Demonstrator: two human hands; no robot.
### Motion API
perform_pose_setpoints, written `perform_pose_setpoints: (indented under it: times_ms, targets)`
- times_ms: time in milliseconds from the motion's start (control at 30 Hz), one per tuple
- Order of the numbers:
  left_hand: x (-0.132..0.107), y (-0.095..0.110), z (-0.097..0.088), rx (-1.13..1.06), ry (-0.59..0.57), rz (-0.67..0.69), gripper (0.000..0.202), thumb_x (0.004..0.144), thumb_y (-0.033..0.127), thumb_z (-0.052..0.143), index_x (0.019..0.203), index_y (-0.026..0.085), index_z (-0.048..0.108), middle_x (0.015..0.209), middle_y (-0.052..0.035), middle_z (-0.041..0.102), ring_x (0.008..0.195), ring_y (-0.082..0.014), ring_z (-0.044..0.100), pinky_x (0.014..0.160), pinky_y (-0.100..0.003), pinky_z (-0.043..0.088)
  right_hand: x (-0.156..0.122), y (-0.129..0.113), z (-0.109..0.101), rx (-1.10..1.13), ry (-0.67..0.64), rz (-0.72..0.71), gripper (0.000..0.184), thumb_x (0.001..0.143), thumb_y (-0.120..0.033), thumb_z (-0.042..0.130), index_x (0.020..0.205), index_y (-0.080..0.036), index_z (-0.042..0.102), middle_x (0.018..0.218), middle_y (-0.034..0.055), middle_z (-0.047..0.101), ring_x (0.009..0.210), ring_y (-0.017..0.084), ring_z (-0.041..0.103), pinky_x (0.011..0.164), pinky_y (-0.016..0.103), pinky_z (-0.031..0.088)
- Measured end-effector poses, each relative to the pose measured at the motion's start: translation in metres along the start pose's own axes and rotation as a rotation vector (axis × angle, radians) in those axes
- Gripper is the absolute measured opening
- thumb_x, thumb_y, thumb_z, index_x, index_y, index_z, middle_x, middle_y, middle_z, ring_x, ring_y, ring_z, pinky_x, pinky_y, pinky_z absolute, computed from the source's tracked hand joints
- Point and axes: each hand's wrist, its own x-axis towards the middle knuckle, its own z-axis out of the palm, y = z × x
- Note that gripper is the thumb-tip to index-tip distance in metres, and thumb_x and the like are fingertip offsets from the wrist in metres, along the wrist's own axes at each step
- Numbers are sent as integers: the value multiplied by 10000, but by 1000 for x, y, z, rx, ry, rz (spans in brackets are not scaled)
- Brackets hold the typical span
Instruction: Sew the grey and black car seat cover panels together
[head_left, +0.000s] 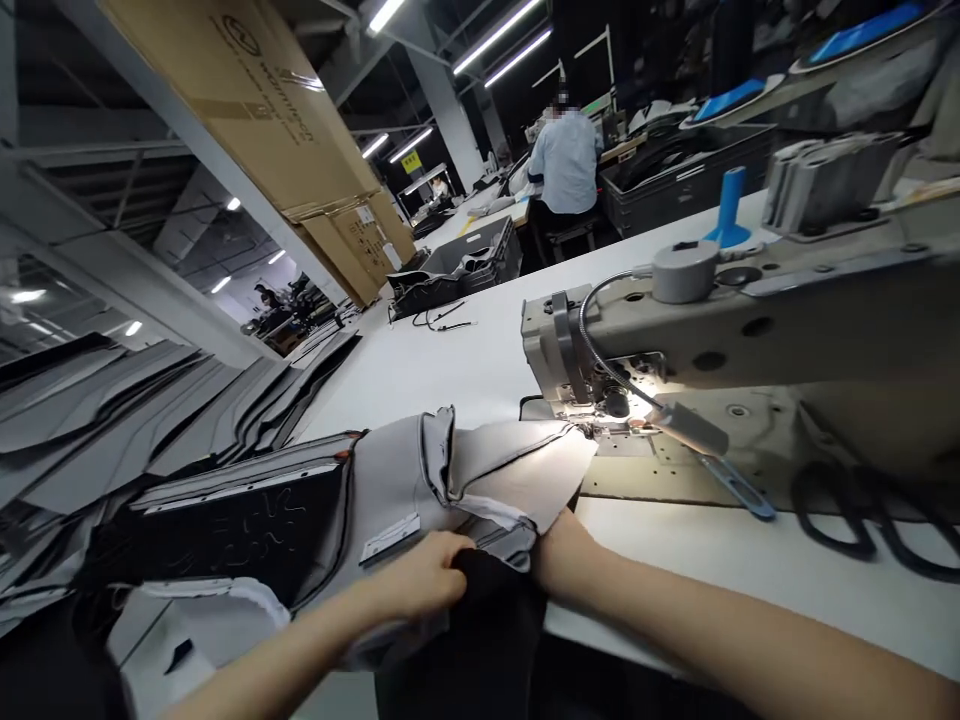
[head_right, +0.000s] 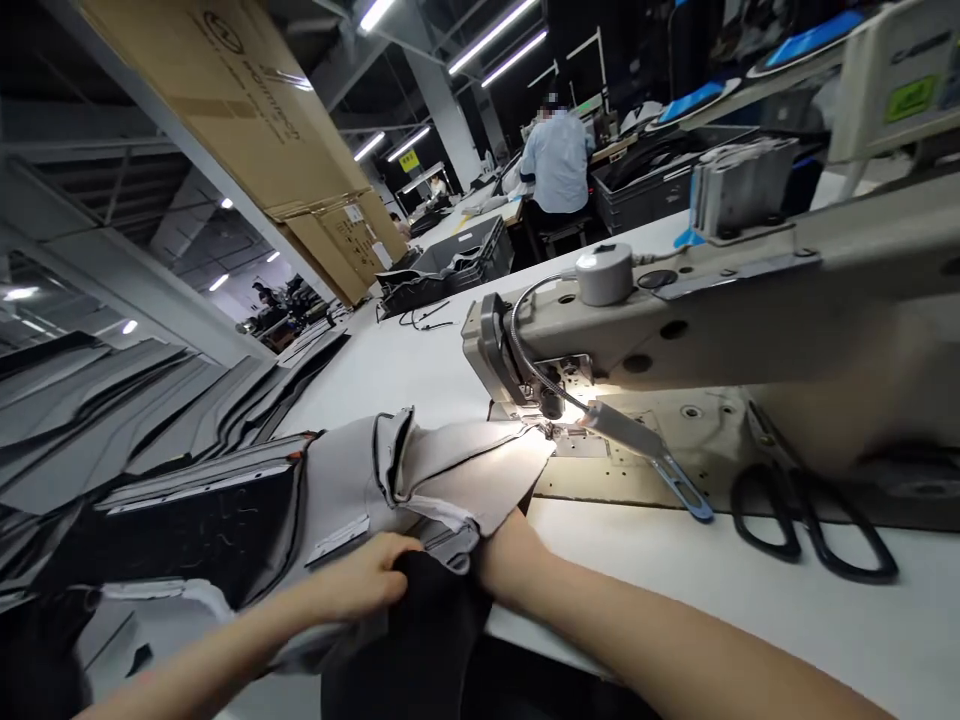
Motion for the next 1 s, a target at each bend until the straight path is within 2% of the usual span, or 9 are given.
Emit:
perform_pose_setpoints:
  times_ms: [100,200,267,333,400,533,700,867,1000]
  targets:
    - [16,36,-48,151,-204,65,153,735,308,499,649,183,479,588,31,484,541,-124,451,492,-221,313,-31,-16,-19,-502,-328,-126,492,654,-290,642,1092,-67,629,1148,152,604,1189,341,447,1091,541,205]
    - [47,83,-70,463,58,270,346,789,467,503,591,187,453,565,12,473,541,-137,429,514,-245,299,-41,-28,-27,-1095,-627,-196,636,629,-324,673,1215,-103,566,1254,165,542,1255,337,376,1114,514,142]
    - [78,103,-69,540,206,347,362,788,505,517,619,190,457,612,-2,510,581,-154,460,520,-254,309,-34,-28,-24,-1288,-613,-218,511,686,-424,668,1097,-123,633,1112,145,610,1141,317,476,1065,473,280]
    - [108,109,-64,532,171,301,359,741,516,580,632,192,471,634,-10,540,593,-165,489,503,-255,325,-23,-23,-20,-1440,-532,-283,432,737,-479,640,987,-128,668,979,143,633,997,315,537,952,484,393]
    - [129,106,-61,480,113,201,300,722,447,599,617,188,492,613,-12,554,576,-166,509,491,-251,347,-12,-16,-19,-1573,-442,-360,311,822,-369,582,983,-116,666,972,167,627,963,326,541,884,515,420]
    - [140,93,-58,422,175,137,184,742,352,523,744,177,582,668,-24,615,588,-170,561,516,-248,399,-2,-12,-27,-1673,-342,-432,244,879,-121,436,1003,-79,642,1027,196,616,990,338,543,856,535,433]
    - [145,84,-49,486,314,116,519,722,366,528,1197,162,477,936,-105,659,786,-272,627,602,-315,465,-30,-27,-45,-1599,-440,-461,200,833,-62,447,820,-129,636,812,120,656,793,218,613,802,361,490]
    - [150,83,-46,666,350,155,480,782,207,428,1249,100,450,1011,-160,643,881,-297,636,712,-372,492,-68,-44,-75,-1468,-434,-520,364,820,-21,372,1059,-99,634,1083,129,657,988,217,605,865,340,487]
    - [141,90,-54,692,279,217,521,779,384,504,1240,144,474,1093,-144,627,911,-313,631,726,-384,498,-53,-47,-89,-1487,-356,-532,416,880,-19,337,1218,-127,556,1205,66,603,1160,233,495,1038,417,361]
